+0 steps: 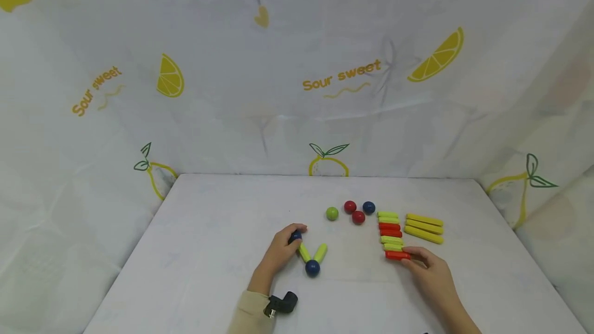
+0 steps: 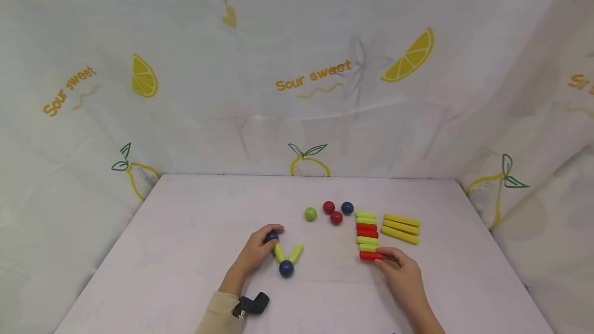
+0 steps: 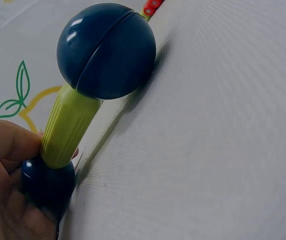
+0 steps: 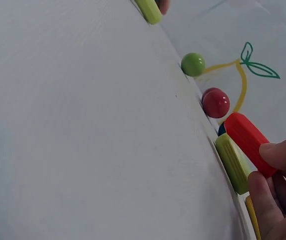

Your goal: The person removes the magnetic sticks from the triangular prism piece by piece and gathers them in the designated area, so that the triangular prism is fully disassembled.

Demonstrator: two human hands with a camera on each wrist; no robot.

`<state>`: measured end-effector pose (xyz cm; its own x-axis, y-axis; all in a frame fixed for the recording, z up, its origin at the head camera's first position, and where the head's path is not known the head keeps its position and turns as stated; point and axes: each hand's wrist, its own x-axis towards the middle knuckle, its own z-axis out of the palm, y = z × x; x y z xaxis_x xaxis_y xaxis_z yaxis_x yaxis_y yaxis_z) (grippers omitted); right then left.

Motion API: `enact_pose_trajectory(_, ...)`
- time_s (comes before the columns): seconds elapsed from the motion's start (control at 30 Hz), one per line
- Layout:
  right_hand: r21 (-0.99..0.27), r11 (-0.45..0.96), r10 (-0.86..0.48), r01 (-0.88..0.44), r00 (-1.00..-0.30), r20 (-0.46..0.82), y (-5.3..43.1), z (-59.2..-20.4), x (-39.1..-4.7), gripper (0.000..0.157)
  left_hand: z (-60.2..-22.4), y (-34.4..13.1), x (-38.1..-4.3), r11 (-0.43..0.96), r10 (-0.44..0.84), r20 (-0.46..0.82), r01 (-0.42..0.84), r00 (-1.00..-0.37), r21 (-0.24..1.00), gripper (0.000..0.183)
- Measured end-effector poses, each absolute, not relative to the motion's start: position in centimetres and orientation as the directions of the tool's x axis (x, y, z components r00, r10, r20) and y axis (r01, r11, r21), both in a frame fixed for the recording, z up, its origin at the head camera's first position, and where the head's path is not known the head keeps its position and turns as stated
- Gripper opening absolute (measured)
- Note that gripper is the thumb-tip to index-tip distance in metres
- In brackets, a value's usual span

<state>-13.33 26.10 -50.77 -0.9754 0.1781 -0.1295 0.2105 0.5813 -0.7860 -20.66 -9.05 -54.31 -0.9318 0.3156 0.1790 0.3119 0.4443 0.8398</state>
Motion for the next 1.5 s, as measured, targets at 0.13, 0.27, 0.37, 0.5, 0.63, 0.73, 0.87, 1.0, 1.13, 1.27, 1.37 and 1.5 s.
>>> enact_pose_trajectory(0.13,-0.794,0.561,0.181,0.232,-0.971,-0.156,26.3,-51.1,-13.2,0.05,-54.4,-9.0,-20.6,0.444,0.316,0.176,0.31,-0.932,0.841,0.034)
enact_pose_trajectory(0.27,-0.785,0.571,0.193,0.239,-0.969,-0.155,26.5,-51.7,-13.3,0.047,-54.4,-9.0,-20.5,0.444,0.315,0.172,0.305,-0.934,0.843,0.033)
enact_pose_trajectory(0.37,-0.778,0.596,0.202,0.201,-0.975,-0.097,26.7,-52.3,-13.5,0.041,-54.3,-9.0,-20.5,0.442,0.312,0.17,0.301,-0.935,0.845,0.034)
enact_pose_trajectory(0.5,-0.77,0.627,0.201,0.117,-0.98,0.014,26.8,-52.9,-13.7,0.037,-54.3,-9.0,-20.6,0.449,0.311,0.175,0.307,-0.934,0.839,0.034)
enact_pose_trajectory(0.63,-0.729,0.68,0.215,0.073,-0.971,0.103,26.8,-53.2,-13.8,0.031,-54.3,-9.0,-20.6,0.452,0.309,0.174,0.305,-0.935,0.838,0.034)
enact_pose_trajectory(0.73,-0.708,0.702,0.229,0.077,-0.966,0.122,26.7,-53.2,-14.0,0.029,-54.3,-9.0,-20.7,0.451,0.31,0.176,0.307,-0.934,0.838,0.034)
enact_pose_trajectory(0.87,-0.716,0.689,0.251,0.112,-0.964,0.091,26.6,-53.1,-14.0,0.035,-54.3,-9.0,-20.7,0.452,0.308,0.176,0.307,-0.935,0.837,0.034)
enact_pose_trajectory(1.0,-0.74,0.66,0.27,0.131,-0.96,0.072,26.5,-52.7,-13.6,0.043,-54.4,-9.0,-20.6,0.461,0.311,0.171,0.306,-0.935,0.833,0.033)
enact_pose_trajectory(1.13,-0.744,0.659,0.257,0.109,-0.963,0.086,26.3,-52.2,-13.4,0.051,-54.5,-9.0,-20.6,0.46,0.312,0.166,0.302,-0.936,0.835,0.033)
enact_pose_trajectory(1.27,-0.768,0.632,0.215,0.109,-0.976,0.039,25.6,-51.4,-13.4,0.056,-54.4,-9.0,-20.5,0.459,0.311,0.168,0.303,-0.935,0.836,0.033)
enact_pose_trajectory(1.37,-0.789,0.606,0.161,0.101,-0.987,-0.002,24.6,-50.6,-13.6,0.054,-54.4,-9.0,-20.5,0.459,0.312,0.174,0.308,-0.934,0.833,0.034)
enact_pose_trajectory(1.5,-0.806,0.592,0.067,0.004,-0.997,0.044,22.7,-50.0,-14.3,0.045,-54.4,-9.0,-20.6,0.46,0.312,0.174,0.309,-0.934,0.833,0.034)
